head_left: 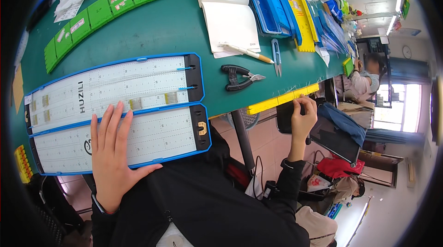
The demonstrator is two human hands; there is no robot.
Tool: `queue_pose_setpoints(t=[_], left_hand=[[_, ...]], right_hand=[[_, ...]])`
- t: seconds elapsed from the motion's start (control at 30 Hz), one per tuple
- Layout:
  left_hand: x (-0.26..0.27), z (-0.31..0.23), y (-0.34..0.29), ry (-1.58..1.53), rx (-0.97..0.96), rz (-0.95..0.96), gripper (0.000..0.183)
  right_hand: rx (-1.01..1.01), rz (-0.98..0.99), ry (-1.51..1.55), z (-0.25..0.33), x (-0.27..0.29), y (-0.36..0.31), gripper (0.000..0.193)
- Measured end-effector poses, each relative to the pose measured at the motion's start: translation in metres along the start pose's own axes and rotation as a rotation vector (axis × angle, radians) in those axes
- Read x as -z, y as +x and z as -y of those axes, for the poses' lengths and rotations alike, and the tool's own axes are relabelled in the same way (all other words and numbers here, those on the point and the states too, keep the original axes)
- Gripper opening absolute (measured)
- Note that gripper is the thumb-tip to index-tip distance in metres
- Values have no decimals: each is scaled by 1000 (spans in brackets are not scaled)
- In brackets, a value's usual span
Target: The recorder is seen assembling small electronic components onto a larger blue-framed board, using tweezers and pliers.
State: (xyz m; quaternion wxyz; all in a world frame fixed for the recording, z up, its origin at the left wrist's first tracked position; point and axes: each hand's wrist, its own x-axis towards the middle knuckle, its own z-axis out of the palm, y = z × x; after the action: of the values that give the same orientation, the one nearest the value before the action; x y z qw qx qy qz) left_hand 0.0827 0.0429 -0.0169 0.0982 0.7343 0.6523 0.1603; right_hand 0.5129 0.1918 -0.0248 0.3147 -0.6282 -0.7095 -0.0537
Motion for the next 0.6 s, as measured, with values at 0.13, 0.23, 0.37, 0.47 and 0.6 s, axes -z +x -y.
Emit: queue_pose_setpoints(t=[0.13, 0.23, 0.37, 0.47, 0.6], left_hand=[[0, 0, 1, 8, -4, -1, 102], [-1, 0, 0, 7, -5, -1, 101], [-1, 1, -2, 15, -5, -8, 101], [-1, 1, -1, 8, 5, -16, 101], [-1, 0, 0, -16, 9, -10, 101]], right_hand=[[-38, -84, 78, -7, -11, -6, 8], [-87, -108, 139, 0, -13, -5, 7], [9, 82, -71, 12, -8, 2, 7], [21, 153, -147, 15, -9, 5, 9], [-11, 188, -158, 15, -6, 6, 11]])
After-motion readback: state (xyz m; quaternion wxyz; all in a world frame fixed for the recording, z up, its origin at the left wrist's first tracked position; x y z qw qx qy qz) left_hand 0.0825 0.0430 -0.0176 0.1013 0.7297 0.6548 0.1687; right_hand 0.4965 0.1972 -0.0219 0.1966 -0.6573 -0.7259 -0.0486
